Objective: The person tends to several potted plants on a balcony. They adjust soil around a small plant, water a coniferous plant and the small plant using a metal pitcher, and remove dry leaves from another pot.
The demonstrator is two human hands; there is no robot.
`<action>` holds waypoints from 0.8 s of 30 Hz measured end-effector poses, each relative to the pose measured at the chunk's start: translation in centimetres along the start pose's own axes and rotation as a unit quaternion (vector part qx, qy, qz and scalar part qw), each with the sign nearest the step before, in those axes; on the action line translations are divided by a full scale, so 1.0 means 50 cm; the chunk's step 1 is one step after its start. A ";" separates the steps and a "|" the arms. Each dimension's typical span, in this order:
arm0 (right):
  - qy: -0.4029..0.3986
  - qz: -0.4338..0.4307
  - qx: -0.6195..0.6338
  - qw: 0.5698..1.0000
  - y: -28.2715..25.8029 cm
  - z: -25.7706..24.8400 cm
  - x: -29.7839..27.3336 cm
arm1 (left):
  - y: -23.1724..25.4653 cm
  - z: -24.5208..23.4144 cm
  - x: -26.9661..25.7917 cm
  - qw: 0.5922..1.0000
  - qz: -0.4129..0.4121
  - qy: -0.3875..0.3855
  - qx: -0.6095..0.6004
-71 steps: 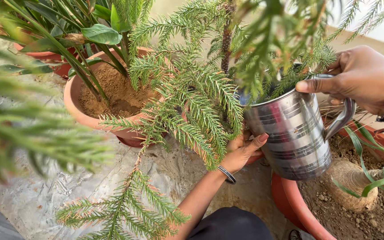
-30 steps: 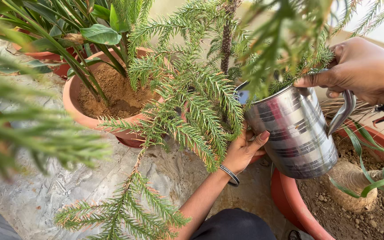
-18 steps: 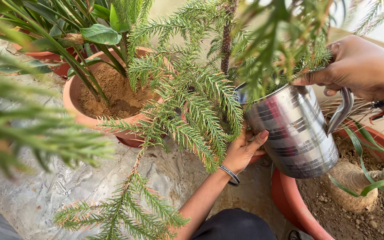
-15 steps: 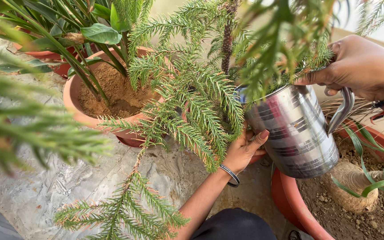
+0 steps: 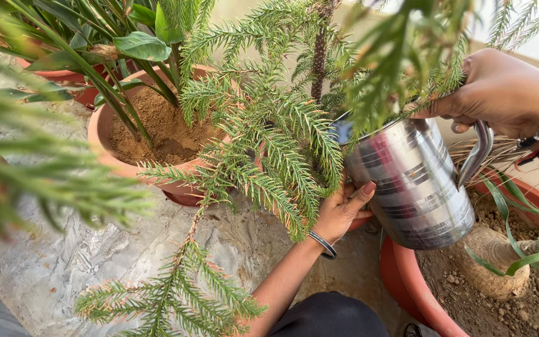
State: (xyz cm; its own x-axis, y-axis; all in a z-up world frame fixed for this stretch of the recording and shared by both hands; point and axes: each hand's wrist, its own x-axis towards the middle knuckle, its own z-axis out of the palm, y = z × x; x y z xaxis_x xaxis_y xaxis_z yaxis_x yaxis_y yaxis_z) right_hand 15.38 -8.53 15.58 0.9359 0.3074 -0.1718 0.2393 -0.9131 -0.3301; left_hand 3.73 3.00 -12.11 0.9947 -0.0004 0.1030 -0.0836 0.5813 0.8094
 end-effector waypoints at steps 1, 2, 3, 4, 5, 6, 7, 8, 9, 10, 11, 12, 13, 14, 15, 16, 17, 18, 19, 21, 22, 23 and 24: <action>-0.001 -0.014 0.018 1.000 0.006 0.004 0.007 | -0.003 -0.001 0.000 1.000 0.002 -0.002 -0.008; -0.002 -0.028 0.037 0.999 0.011 0.007 0.013 | -0.005 -0.002 0.000 1.000 0.003 -0.003 -0.017; 0.000 -0.032 0.036 0.999 0.016 0.008 0.019 | -0.008 -0.004 0.002 1.000 0.000 0.000 -0.016; 0.001 -0.035 0.035 0.999 0.020 0.009 0.024 | -0.010 -0.005 0.003 1.000 -0.002 0.002 -0.014; 0.003 -0.039 0.034 0.999 0.024 0.011 0.028 | -0.012 -0.006 0.004 1.000 -0.005 0.004 -0.013; 0.003 -0.022 -0.008 1.000 0.027 0.010 0.033 | -0.013 -0.008 0.004 1.000 -0.005 0.002 -0.015; 0.002 -0.004 -0.049 0.999 0.030 0.009 0.039 | -0.014 -0.010 0.004 1.000 -0.004 0.000 -0.016; 0.003 0.013 -0.091 0.996 0.034 0.008 0.043 | -0.016 -0.011 0.004 1.000 -0.004 -0.003 -0.018; 0.006 -0.019 -0.051 0.999 0.041 0.011 0.043 | -0.017 -0.011 0.004 1.000 -0.005 -0.001 -0.018; 0.009 -0.052 -0.010 0.999 0.046 0.016 0.041 | -0.018 -0.012 0.003 1.000 -0.006 0.002 -0.018; 0.013 -0.084 0.030 0.996 0.048 0.019 0.040 | -0.020 -0.013 0.003 1.000 -0.008 0.004 -0.019; 0.006 -0.097 0.037 0.995 0.048 0.020 0.041 | -0.022 -0.014 0.003 1.000 -0.007 0.002 -0.022; -0.001 -0.109 0.043 0.993 0.046 0.020 0.042 | -0.025 -0.015 0.004 1.000 -0.007 -0.001 -0.026; -0.007 -0.122 0.049 0.991 0.043 0.020 0.041 | -0.028 -0.016 0.005 1.000 -0.007 -0.003 -0.030; -0.009 -0.089 0.028 0.996 0.040 0.018 0.040 | -0.029 -0.018 0.005 1.000 -0.009 -0.002 -0.027; -0.010 -0.055 0.006 0.998 0.036 0.014 0.039 | -0.030 -0.018 0.006 1.000 -0.012 -0.002 -0.023; -0.011 -0.021 -0.016 1.000 0.034 0.013 0.037 | -0.029 -0.018 0.005 1.000 -0.014 -0.001 -0.019; -0.009 -0.034 0.007 0.999 0.033 0.014 0.033 | -0.026 -0.017 0.005 1.000 -0.011 -0.001 -0.020; -0.006 -0.046 0.029 0.998 0.034 0.016 0.029 | -0.022 -0.015 0.003 1.000 -0.008 -0.001 -0.021; 0.001 -0.058 0.063 0.996 0.037 0.020 0.023 | -0.014 -0.012 0.001 1.000 -0.008 -0.002 -0.025; 0.004 -0.057 0.075 0.996 0.038 0.022 0.021 | -0.011 -0.009 0.001 1.000 -0.010 -0.002 -0.028; 0.008 -0.056 0.086 0.995 0.038 0.023 0.020 | -0.009 -0.007 0.000 0.999 -0.013 -0.003 -0.030; 0.006 -0.049 0.071 0.996 0.037 0.021 0.019 | -0.005 -0.006 -0.002 1.000 -0.013 -0.005 -0.028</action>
State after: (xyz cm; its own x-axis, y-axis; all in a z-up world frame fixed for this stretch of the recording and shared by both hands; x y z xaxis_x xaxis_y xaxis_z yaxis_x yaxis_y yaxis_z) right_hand 16.42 -9.65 13.82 0.9128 0.3899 -0.1213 0.2921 -0.8310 -0.4734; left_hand 3.69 3.09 -12.52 0.9958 -0.0230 0.0883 -0.0546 0.6258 0.7781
